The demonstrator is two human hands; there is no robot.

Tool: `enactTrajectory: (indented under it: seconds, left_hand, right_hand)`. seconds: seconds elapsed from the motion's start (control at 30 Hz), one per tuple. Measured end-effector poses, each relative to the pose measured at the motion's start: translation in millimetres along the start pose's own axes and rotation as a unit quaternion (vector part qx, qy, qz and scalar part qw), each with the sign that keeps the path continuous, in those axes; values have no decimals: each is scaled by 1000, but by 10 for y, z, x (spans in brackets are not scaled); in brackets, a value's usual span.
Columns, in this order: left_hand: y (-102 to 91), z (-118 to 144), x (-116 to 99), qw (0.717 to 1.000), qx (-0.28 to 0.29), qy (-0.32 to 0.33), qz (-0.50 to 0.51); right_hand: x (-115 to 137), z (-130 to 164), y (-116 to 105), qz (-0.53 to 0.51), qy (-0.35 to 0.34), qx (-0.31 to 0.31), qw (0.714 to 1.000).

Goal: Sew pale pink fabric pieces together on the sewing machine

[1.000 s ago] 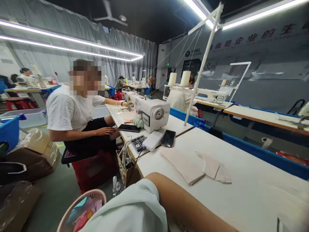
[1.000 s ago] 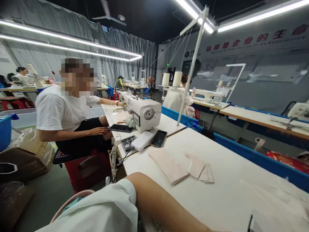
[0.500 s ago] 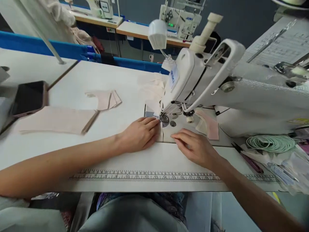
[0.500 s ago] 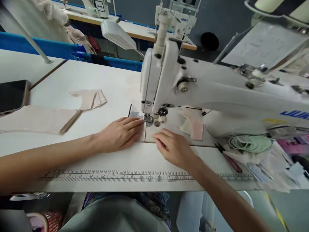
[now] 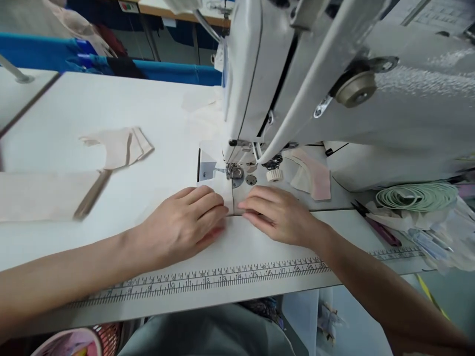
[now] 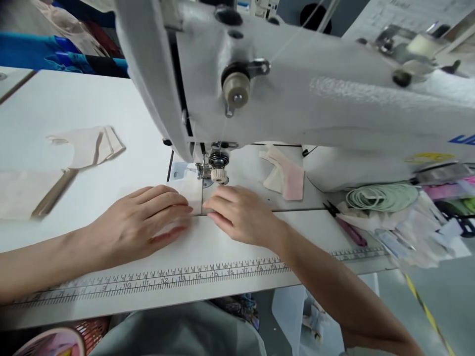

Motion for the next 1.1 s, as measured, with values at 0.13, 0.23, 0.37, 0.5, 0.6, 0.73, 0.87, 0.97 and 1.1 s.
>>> enactTrajectory:
  seconds: [0.13,0.23,0.37,0.5,0.6,0.73,0.87,0.97,1.1]
  left_hand:
    - [92,-2,-17,1000,25,2,13]
    - [146,6,-17,999,35,5,-9]
    - [130,3,-8,1000,21,0,-6]
    - [81,-17,42,999,-8,-18,36]
    - [87,-21,112,997,-17,-46,62]
    - [106,-17,152,994,-25,-59,83]
    - [117,-20,116,997,-28,-48,60]
    - [123,-24,86,999,-26,-35,30]
    - [113,-23,146,996,-34,-44,66]
  right_hand:
    - [71,-24,-17,43,-34,-18,998]
    - [111,-56,0,72,-48,-19,996]
    - [132,-75,10,94,-57,-17,994]
    - [115,-43,-35,80,-55,-33,995]
    - [130,-21,-42,82,-64,-31,994]
    - [169,-13,-25,112,-74,-15,991]
    - [189,-14,-7,136,-69,2,988]
    - [195,-13,20,146,-66,17,987]
    - [186,-12,41,159,-60,26,985]
Point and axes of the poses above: each hand's wrist, its own z-axis away from the middle knuckle, its own y-axis out of the palm, x = y × z, the point moved 9 cm from there along -z, towards the middle knuckle, and after that the axes turned 9 degrees about x, right-handed, at the moved point
